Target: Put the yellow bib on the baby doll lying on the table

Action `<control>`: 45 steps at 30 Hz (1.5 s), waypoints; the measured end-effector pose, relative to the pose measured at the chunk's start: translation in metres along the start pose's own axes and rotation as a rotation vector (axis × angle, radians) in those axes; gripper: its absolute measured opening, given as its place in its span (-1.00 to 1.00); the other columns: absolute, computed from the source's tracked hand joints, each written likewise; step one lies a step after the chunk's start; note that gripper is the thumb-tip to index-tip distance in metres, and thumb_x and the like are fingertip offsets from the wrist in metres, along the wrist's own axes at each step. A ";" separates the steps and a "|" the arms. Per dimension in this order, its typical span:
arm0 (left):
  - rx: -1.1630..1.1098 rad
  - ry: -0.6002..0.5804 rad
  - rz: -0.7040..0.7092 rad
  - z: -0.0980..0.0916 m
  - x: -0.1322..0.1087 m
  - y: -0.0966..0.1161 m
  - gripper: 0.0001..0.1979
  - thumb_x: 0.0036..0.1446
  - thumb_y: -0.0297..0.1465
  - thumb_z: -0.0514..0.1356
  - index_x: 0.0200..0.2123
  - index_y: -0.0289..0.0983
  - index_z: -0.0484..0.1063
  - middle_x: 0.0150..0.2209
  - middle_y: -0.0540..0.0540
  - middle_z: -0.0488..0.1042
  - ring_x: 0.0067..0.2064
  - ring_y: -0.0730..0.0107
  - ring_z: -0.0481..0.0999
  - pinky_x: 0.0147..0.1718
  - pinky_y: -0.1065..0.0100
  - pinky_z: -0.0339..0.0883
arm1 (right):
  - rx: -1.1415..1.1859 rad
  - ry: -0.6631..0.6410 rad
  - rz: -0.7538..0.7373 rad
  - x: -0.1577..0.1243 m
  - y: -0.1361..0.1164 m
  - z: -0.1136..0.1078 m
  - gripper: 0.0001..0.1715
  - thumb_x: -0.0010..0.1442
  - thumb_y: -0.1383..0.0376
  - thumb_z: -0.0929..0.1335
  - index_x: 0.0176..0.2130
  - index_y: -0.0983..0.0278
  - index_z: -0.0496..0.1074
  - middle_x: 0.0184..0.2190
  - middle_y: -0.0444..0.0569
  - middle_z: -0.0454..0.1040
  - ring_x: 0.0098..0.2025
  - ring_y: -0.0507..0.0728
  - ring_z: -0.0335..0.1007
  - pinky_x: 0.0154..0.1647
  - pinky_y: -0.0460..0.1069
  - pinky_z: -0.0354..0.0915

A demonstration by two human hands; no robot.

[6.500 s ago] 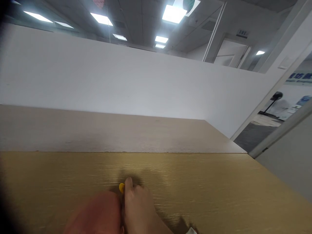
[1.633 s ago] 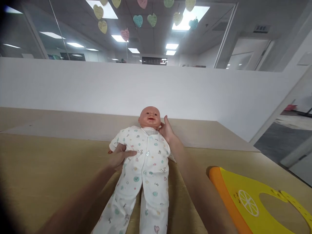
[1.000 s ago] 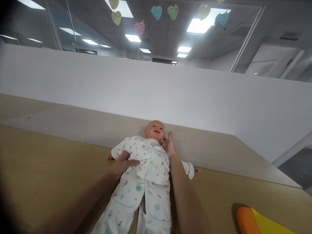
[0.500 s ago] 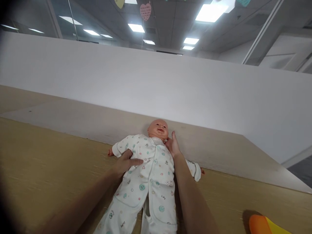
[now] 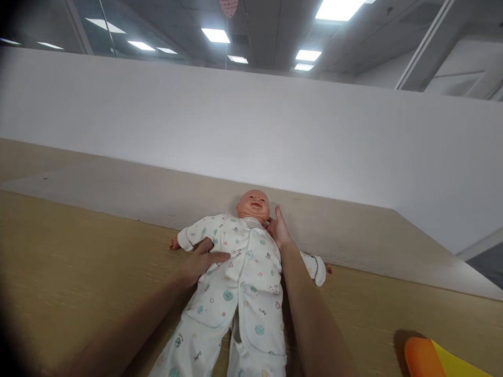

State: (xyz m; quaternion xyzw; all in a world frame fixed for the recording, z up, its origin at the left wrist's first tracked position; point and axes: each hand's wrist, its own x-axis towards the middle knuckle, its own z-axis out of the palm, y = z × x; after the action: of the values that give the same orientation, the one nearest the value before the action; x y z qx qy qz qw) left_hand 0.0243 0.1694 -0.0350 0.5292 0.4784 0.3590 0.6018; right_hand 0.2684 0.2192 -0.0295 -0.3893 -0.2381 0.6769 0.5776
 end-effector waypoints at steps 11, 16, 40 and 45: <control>-0.064 -0.015 0.010 0.001 0.001 -0.005 -0.66 -0.26 -0.27 0.37 -0.51 -0.19 0.23 -0.40 0.02 0.34 -0.31 0.26 0.35 -0.40 0.38 0.18 | -0.068 0.050 0.067 0.006 0.001 -0.010 -0.18 0.15 -0.23 0.12 0.04 0.38 0.22 -0.22 0.19 0.45 -0.16 0.29 0.42 -0.09 0.22 0.33; -0.125 -0.059 0.016 0.001 0.002 -0.005 -0.65 -0.25 -0.30 0.37 -0.49 -0.20 0.23 -0.39 0.00 0.32 -0.31 0.29 0.36 -0.41 0.41 0.20 | -0.084 0.091 0.082 0.007 0.001 -0.012 -0.26 0.20 -0.16 0.11 0.04 0.37 0.22 -0.35 0.11 0.45 -0.28 0.25 0.44 -0.13 0.18 0.34; -0.150 -0.073 -0.023 0.000 0.003 -0.005 -0.63 -0.25 -0.36 0.36 -0.52 -0.21 0.15 -0.48 0.07 0.20 -0.43 0.41 0.27 -0.50 0.43 0.13 | -0.060 0.183 0.062 -0.002 0.001 0.001 -0.38 0.21 -0.07 0.21 0.06 0.31 0.23 -0.10 0.13 0.44 -0.08 0.27 0.41 -0.09 0.17 0.37; -0.373 -0.043 0.025 0.001 0.010 -0.008 -0.72 -0.22 -0.40 0.35 -0.45 -0.23 0.28 -0.47 0.06 0.34 -0.39 0.38 0.36 -0.39 0.39 0.23 | -0.447 0.340 0.004 -0.005 -0.007 -0.007 -0.40 0.18 -0.08 0.23 -0.10 0.37 0.35 -0.34 0.15 0.50 -0.32 0.21 0.46 -0.28 0.06 0.38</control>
State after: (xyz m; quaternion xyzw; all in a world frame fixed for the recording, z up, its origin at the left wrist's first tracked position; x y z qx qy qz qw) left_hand 0.0274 0.1773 -0.0445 0.4219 0.3841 0.4375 0.6950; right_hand 0.2785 0.2152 -0.0267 -0.6154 -0.2803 0.5336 0.5079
